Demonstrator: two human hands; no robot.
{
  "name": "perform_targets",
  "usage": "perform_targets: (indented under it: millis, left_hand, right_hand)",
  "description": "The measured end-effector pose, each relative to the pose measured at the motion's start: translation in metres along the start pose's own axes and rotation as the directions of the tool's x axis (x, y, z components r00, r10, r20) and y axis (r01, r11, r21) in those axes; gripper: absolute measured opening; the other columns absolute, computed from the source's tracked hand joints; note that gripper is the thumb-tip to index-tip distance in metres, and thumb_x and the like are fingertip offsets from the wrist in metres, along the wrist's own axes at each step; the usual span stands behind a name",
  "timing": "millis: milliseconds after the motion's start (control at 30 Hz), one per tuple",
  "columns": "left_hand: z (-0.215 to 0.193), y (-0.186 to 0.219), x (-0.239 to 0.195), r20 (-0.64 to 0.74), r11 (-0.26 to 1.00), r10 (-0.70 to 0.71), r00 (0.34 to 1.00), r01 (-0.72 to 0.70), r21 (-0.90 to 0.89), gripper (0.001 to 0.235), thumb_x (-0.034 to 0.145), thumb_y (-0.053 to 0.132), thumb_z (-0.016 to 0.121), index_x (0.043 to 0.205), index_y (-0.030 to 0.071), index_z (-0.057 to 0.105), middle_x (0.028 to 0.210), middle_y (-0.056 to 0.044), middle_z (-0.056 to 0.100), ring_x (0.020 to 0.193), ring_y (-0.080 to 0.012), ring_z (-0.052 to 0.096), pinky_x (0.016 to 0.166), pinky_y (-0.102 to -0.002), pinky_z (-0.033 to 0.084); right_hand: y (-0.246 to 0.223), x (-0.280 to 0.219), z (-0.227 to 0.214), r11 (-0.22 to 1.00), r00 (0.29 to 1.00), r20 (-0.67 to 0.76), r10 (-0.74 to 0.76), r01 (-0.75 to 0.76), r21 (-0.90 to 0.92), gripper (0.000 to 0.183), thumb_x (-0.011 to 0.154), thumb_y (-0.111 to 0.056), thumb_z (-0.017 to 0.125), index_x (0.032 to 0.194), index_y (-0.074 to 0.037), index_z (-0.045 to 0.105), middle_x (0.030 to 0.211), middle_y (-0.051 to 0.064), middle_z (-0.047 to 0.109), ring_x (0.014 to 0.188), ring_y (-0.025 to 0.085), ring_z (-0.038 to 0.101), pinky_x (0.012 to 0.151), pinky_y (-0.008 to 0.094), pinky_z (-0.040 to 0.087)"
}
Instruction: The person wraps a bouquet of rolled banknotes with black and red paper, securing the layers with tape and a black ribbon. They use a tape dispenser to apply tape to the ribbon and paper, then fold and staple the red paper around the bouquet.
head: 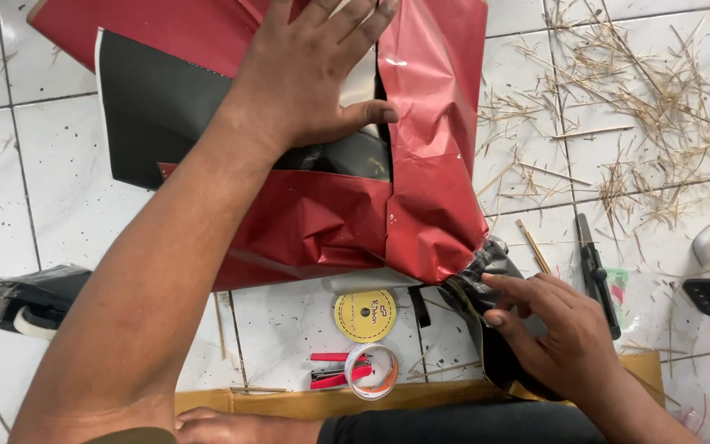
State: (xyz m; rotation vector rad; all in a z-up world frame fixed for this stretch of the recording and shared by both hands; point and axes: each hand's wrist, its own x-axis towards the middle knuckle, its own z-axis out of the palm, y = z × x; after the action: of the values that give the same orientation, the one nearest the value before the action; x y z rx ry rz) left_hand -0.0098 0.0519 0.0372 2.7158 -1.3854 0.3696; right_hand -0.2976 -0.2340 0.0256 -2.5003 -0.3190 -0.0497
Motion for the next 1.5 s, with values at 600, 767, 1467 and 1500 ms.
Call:
perform_targets:
  millis: [600,767,1467,1500]
  left_hand:
    - [-0.223,0.111,-0.325,-0.017,0.793,-0.604,0.797,0.598,-0.115,0.070,0.083,0.043,0.079,0.140,0.005,0.064,0.144,-0.015,0.065,0.142,-0.0387,0.060,0.118,-0.056,0.045]
    - [-0.208,0.117,-0.440,-0.217,0.505,-0.860,0.462,0.829,-0.239,0.035,0.103,0.009,0.079,0.132,-0.007,0.069,0.130,-0.020,0.072,0.122,-0.0351,0.067,0.107,-0.045,0.053]
    - [-0.085,0.010,-0.385,0.621,0.764,-0.277,0.733,0.560,-0.320,0.021,0.093,0.026,0.066,0.106,0.018,0.079,0.118,-0.004,0.075,0.124,-0.0320,0.064,0.125,-0.054,0.027]
    - [-0.080,0.006,-0.384,0.646,0.798,-0.245,0.723,0.528,-0.289,0.019,0.090,0.031,0.069,0.100,0.019,0.081,0.109,-0.003,0.077,0.115,-0.0337,0.069,0.125,-0.053,0.030]
  right_hand:
    - [-0.164,0.045,0.110,0.820,0.874,0.327,-0.359,0.129,0.557,0.031,0.103,-0.035,0.055,0.113,-0.009,0.069,0.104,0.009,0.073,0.097,0.027,0.069,0.088,0.037,0.050]
    - [-0.252,0.100,0.222,0.858,0.848,0.530,-0.022,-0.256,0.446,0.058,0.092,-0.047,0.062,0.141,-0.016,0.056,0.131,0.005,0.059,0.106,0.020,0.063,0.087,0.034,0.054]
    - [-0.272,0.055,0.270,0.565,0.701,0.630,0.334,-0.684,0.462,0.013,0.090,-0.013,0.077,0.093,0.000,0.075,0.075,0.014,0.072,0.065,0.015,0.062,0.055,0.024,0.055]
    - [-0.271,0.056,0.272,0.524,0.668,0.651,0.360,-0.722,0.451,0.015,0.089,-0.011,0.076,0.094,0.002,0.075,0.076,0.016,0.071,0.065,0.016,0.061,0.051,0.024,0.055]
